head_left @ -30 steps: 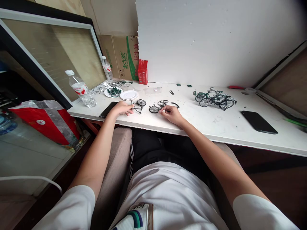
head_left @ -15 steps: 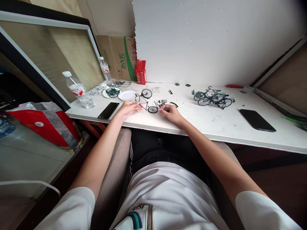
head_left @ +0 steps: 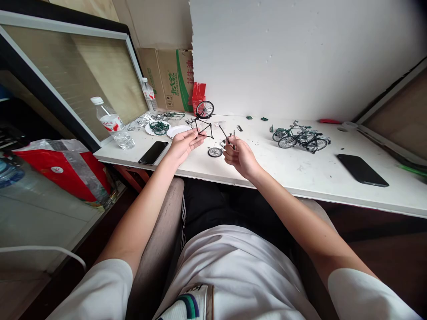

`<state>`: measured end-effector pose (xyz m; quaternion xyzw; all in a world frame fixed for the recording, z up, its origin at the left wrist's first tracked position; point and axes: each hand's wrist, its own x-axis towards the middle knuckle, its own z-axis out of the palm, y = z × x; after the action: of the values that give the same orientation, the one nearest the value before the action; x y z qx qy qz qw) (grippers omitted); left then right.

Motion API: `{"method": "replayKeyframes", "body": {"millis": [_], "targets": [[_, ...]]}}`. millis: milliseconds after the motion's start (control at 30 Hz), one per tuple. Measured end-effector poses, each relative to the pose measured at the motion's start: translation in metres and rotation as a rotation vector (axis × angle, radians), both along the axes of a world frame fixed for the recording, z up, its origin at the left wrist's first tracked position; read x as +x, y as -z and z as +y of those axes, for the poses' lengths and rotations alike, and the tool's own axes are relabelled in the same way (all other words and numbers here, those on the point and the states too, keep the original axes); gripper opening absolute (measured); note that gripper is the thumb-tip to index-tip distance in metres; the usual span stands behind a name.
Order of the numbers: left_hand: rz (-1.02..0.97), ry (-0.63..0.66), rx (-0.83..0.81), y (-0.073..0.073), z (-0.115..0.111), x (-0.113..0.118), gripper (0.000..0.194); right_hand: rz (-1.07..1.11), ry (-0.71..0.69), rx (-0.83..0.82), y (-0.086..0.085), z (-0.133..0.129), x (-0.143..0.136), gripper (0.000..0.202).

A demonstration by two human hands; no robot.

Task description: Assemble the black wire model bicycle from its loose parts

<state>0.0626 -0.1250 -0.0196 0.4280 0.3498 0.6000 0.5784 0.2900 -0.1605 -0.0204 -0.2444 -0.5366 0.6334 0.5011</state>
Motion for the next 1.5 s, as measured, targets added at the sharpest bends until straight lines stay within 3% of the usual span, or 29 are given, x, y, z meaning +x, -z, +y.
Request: {"method": "replayKeyframes", "body": {"millis": [167, 400, 600, 1100, 1300, 1500], "targets": [[0.057, -0.029, 0.027, -0.007, -0.009, 0.009, 0.022, -0.131, 0.034, 0.085, -0.004, -0.007, -0.002, 0.039], [0.029, 0.101, 0.116, -0.019, -0.031, 0.031, 0.034, -0.320, 0.223, 0.359, 0.009, 0.003, 0.002, 0.043], [-0.016, 0.155, 0.188, -0.022, -0.040, 0.039, 0.035, -0.457, 0.354, 0.588, 0.006, -0.005, 0.004, 0.043], [-0.052, 0.152, 0.082, -0.024, -0.044, 0.047, 0.019, -0.550, 0.499, 0.596, 0.009, -0.011, 0.002, 0.049], [-0.076, 0.251, 0.160, -0.021, -0.046, 0.046, 0.030, -0.556, 0.540, 0.628, 0.010, -0.010, 0.004, 0.047], [-0.045, 0.260, 0.168, -0.020, -0.046, 0.047, 0.042, -0.551, 0.542, 0.612, 0.011, -0.009, 0.005, 0.050]]}}
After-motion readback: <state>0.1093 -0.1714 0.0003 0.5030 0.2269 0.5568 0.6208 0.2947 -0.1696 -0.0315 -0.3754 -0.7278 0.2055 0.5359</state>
